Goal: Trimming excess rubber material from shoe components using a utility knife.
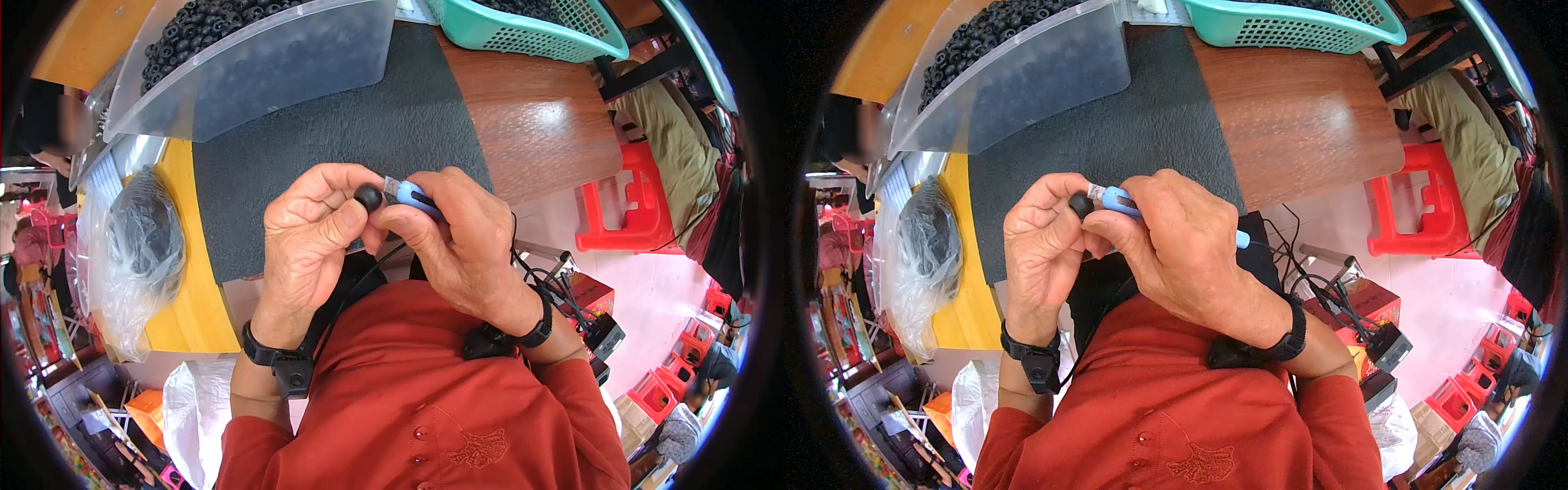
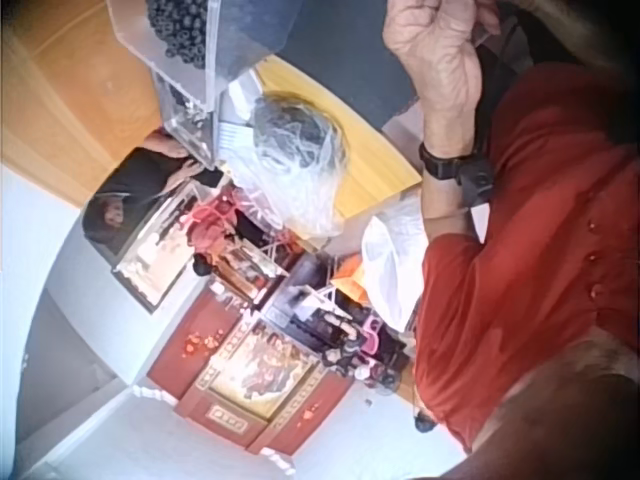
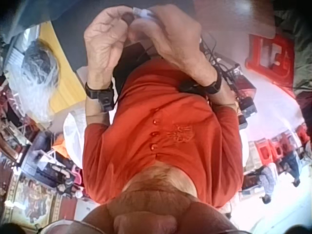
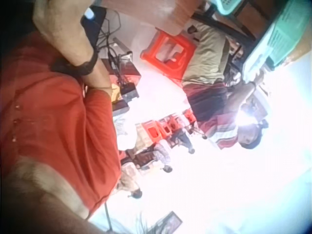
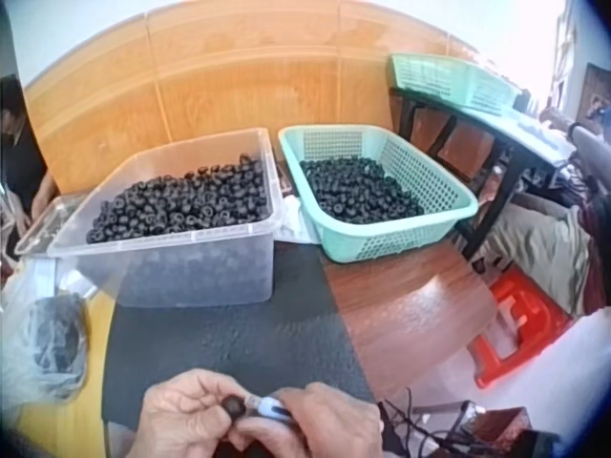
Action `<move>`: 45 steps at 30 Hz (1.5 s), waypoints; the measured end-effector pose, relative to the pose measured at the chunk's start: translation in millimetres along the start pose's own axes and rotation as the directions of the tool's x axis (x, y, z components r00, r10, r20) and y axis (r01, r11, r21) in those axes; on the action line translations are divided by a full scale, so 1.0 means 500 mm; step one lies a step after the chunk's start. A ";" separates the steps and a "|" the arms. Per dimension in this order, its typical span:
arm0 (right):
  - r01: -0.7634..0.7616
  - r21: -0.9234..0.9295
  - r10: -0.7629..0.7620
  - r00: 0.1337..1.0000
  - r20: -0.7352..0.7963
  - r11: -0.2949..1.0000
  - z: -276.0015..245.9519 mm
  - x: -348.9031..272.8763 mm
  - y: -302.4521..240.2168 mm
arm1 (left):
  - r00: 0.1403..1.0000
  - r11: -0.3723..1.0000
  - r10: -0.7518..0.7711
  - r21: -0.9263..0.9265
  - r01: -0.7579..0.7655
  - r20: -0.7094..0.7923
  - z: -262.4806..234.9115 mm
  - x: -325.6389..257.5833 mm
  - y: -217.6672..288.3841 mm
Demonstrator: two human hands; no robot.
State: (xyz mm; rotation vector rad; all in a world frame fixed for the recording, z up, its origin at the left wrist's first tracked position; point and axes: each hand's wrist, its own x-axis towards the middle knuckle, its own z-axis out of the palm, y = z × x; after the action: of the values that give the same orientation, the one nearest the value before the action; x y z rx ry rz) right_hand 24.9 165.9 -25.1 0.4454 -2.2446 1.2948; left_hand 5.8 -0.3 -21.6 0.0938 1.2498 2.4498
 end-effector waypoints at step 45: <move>0.125 -0.206 -0.118 0.992 0.048 0.970 0.010 -0.015 0.015 | 0.998 0.995 -0.056 -0.079 0.054 -0.019 -0.015 -0.007 -0.034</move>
State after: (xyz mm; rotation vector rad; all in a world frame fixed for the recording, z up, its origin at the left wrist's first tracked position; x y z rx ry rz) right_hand 25.8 165.7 -36.7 0.5223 -2.3129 0.9844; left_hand 12.7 1.5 -39.3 0.0116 1.1480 2.4547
